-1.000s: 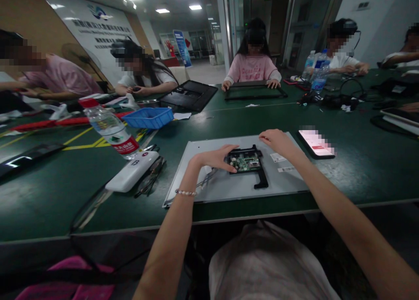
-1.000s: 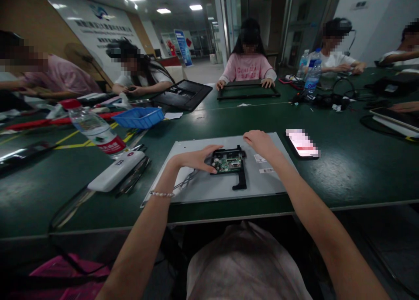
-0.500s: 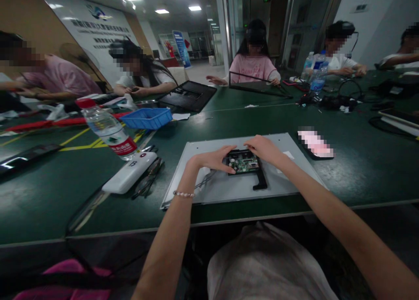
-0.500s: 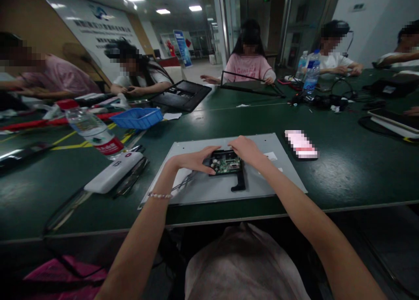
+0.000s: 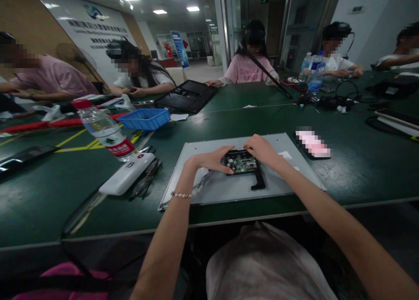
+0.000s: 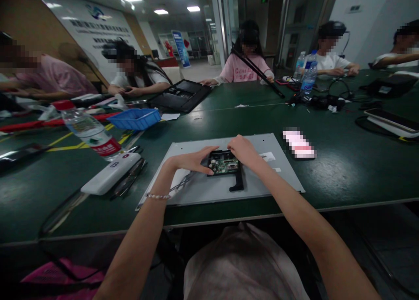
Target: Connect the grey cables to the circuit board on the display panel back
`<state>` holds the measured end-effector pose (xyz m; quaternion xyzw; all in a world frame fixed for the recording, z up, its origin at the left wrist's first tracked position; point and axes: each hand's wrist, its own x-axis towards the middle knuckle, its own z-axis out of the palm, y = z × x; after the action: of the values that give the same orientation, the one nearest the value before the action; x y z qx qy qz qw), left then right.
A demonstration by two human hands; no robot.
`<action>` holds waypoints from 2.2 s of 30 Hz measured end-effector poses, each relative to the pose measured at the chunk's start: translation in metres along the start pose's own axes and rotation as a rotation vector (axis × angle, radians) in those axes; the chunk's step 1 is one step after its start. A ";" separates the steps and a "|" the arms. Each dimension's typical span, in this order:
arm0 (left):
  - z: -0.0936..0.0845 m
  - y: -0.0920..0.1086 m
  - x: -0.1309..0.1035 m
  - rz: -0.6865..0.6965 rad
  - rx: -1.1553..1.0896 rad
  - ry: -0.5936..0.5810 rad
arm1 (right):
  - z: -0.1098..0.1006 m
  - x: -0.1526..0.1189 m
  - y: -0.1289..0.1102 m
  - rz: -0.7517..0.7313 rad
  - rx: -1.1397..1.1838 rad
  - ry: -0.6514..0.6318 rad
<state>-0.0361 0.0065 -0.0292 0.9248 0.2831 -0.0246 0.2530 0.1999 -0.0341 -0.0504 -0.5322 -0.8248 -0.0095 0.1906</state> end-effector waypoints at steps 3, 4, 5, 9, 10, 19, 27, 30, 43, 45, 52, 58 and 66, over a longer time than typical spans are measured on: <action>0.000 0.000 0.000 -0.023 0.003 -0.007 | 0.004 0.001 0.003 -0.001 0.036 -0.043; 0.000 0.000 0.000 -0.025 0.004 -0.007 | 0.005 0.002 0.004 0.000 0.047 -0.055; 0.000 0.000 0.000 -0.022 0.003 -0.005 | 0.006 0.002 0.005 0.002 0.055 -0.062; 0.000 0.000 0.000 -0.006 0.006 0.002 | 0.007 0.002 0.006 0.018 0.058 -0.063; 0.000 0.001 0.000 -0.007 0.008 -0.001 | 0.007 0.001 0.006 0.021 0.053 -0.055; -0.001 0.003 0.000 -0.037 0.011 -0.020 | 0.006 -0.001 0.008 0.030 0.087 -0.060; -0.002 0.001 0.001 -0.013 0.017 -0.028 | -0.005 -0.006 0.004 0.063 0.149 0.006; -0.002 0.000 0.001 -0.014 0.002 -0.025 | -0.018 -0.012 0.009 0.125 0.156 0.046; -0.002 0.004 -0.001 -0.037 -0.035 -0.003 | -0.044 -0.062 0.074 0.351 0.192 -0.249; -0.002 0.005 -0.001 -0.044 -0.035 -0.007 | -0.041 -0.063 0.073 0.321 0.202 -0.257; -0.001 0.000 -0.001 0.001 -0.006 -0.012 | -0.034 -0.060 0.067 0.289 0.256 -0.274; -0.005 0.014 -0.003 -0.016 0.002 0.023 | -0.037 -0.060 0.063 0.351 0.324 -0.263; 0.000 0.050 0.015 0.250 0.011 0.239 | -0.034 -0.056 0.050 0.393 0.765 -0.334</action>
<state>0.0029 -0.0214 -0.0088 0.9505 0.1940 0.1156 0.2134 0.2748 -0.0687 -0.0467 -0.5643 -0.6719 0.4178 0.2358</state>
